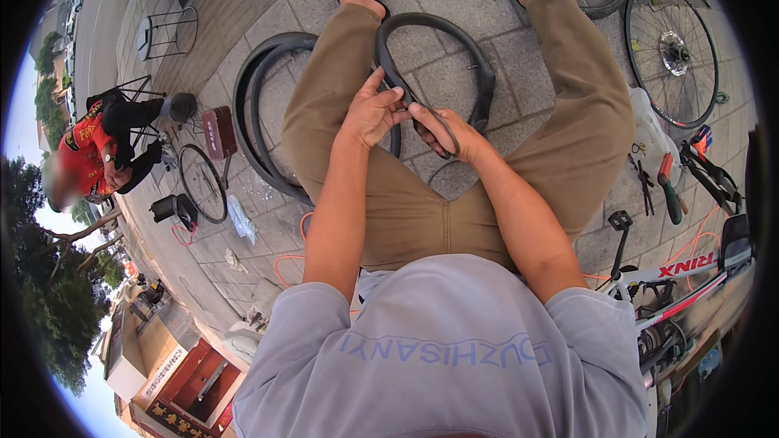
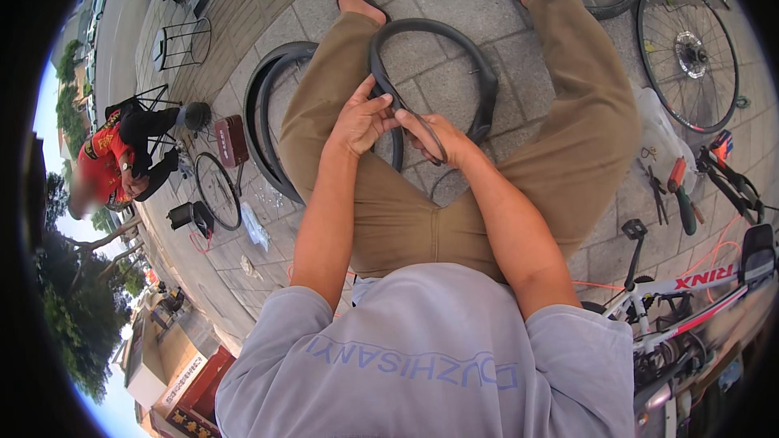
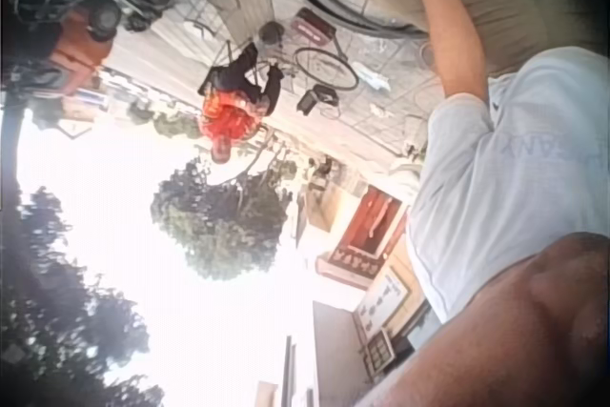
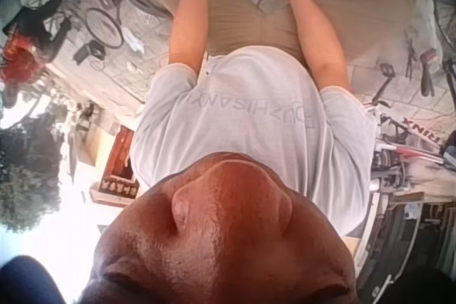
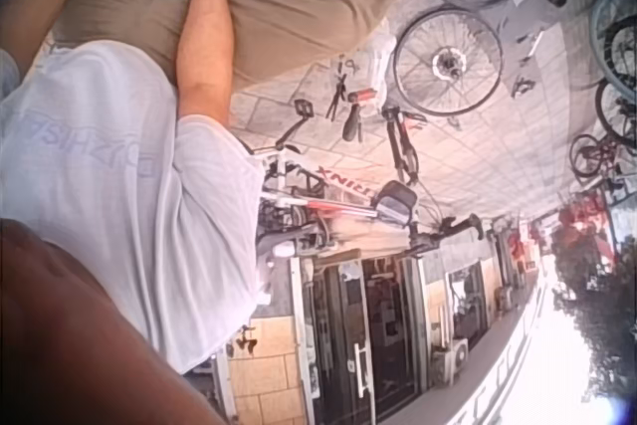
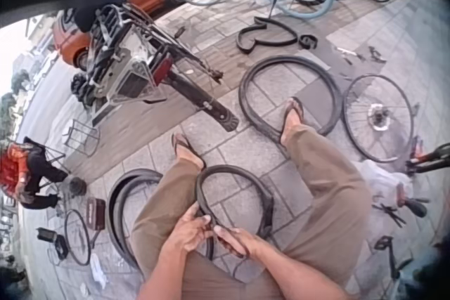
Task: The person sits on the ground and inspects a bicycle inner tube, then picks up a bicycle wheel and begins fitting the inner tube into the tire mounted on the rim. The person works by hand to seat the tube inside the tire around the rim.
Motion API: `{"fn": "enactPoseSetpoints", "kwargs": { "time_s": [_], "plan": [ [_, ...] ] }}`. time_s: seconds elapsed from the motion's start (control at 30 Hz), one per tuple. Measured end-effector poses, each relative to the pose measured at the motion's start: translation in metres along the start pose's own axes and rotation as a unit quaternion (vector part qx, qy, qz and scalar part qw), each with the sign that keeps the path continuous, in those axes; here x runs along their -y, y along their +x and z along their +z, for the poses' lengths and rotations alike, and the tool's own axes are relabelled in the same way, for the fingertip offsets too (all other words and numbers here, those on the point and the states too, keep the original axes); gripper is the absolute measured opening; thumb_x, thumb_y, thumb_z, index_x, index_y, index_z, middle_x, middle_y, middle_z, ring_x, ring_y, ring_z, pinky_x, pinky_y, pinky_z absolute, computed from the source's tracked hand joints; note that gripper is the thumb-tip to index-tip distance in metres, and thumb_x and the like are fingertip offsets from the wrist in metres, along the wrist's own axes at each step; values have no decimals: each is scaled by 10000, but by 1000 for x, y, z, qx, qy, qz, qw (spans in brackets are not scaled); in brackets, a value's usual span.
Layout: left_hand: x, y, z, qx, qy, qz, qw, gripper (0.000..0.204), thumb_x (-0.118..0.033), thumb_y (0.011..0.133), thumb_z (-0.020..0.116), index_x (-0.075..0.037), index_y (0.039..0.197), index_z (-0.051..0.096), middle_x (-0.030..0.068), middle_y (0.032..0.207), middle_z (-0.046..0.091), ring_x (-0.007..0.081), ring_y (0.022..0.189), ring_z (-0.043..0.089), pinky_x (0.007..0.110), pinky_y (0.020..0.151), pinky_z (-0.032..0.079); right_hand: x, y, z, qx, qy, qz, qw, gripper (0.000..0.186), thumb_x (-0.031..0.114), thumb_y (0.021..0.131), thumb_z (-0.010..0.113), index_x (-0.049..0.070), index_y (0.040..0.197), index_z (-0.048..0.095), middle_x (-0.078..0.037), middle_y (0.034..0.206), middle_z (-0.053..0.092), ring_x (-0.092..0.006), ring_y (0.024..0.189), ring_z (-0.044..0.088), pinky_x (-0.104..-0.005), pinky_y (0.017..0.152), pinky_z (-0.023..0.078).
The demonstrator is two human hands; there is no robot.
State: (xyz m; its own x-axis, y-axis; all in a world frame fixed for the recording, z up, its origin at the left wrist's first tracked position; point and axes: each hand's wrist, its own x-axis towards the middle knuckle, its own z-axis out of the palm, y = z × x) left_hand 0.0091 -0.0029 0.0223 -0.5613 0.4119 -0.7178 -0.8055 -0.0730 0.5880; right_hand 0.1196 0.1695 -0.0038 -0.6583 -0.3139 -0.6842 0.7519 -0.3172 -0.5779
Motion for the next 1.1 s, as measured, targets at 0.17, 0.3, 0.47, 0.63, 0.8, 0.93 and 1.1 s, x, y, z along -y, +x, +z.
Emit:
{"fn": "enactPoseSetpoints", "kwargs": {
  "time_s": [0.17,0.3,0.47,0.63,0.8,0.93,1.1],
  "plan": [
    [-2,-2,4,-26,5,3,1000,703,-14,1016,597,-40,1634,263,124,1162,703,249,968,732,435,788,638,-7,4,-1,-30,-42,-7,999,677,703,951,621,38,838,667,-2,655,524,-110,529,477,-297,474,373],
    [-15,9,-8,-34,15,-22,999,629,-103,1012,636,-33,1579,371,82,1148,689,234,908,705,419,721,627,-7,1,0,-48,-72,-9,996,675,691,949,634,29,824,660,-16,667,552,-123,541,507,-302,487,396],
    [-28,25,-18,-86,140,-36,986,626,-137,1013,652,-1,1575,411,65,1132,660,194,901,649,399,677,606,-6,-2,1,-48,-80,6,996,658,678,950,647,35,810,650,-21,674,561,-122,559,522,-299,502,410],
    [-34,30,-14,-31,112,13,993,591,-65,1035,604,-1,1586,399,64,1155,664,181,930,658,387,704,617,-1,-4,2,-36,-32,-24,999,652,690,946,658,49,829,635,2,690,544,-111,583,507,-282,525,412],
    [-41,8,11,42,-5,94,995,548,-31,1056,554,-83,1588,427,46,1183,693,180,940,712,395,778,643,13,-5,0,-25,-23,-83,996,658,714,935,662,63,857,619,15,708,531,-104,607,500,-275,543,413],
    [-24,-4,4,16,-19,83,996,576,-26,1057,555,-98,1606,397,38,1138,708,178,916,721,402,786,646,5,0,-5,-19,-108,-56,992,683,745,923,650,67,848,618,14,704,535,-104,618,504,-279,548,413],
    [2,8,-21,-30,21,45,998,753,-14,1040,591,-79,1679,198,59,1048,703,182,865,704,397,754,624,-2,1,-3,13,-61,2,998,643,723,938,644,85,865,623,18,713,525,-96,607,482,-274,531,388]
  ]
}}
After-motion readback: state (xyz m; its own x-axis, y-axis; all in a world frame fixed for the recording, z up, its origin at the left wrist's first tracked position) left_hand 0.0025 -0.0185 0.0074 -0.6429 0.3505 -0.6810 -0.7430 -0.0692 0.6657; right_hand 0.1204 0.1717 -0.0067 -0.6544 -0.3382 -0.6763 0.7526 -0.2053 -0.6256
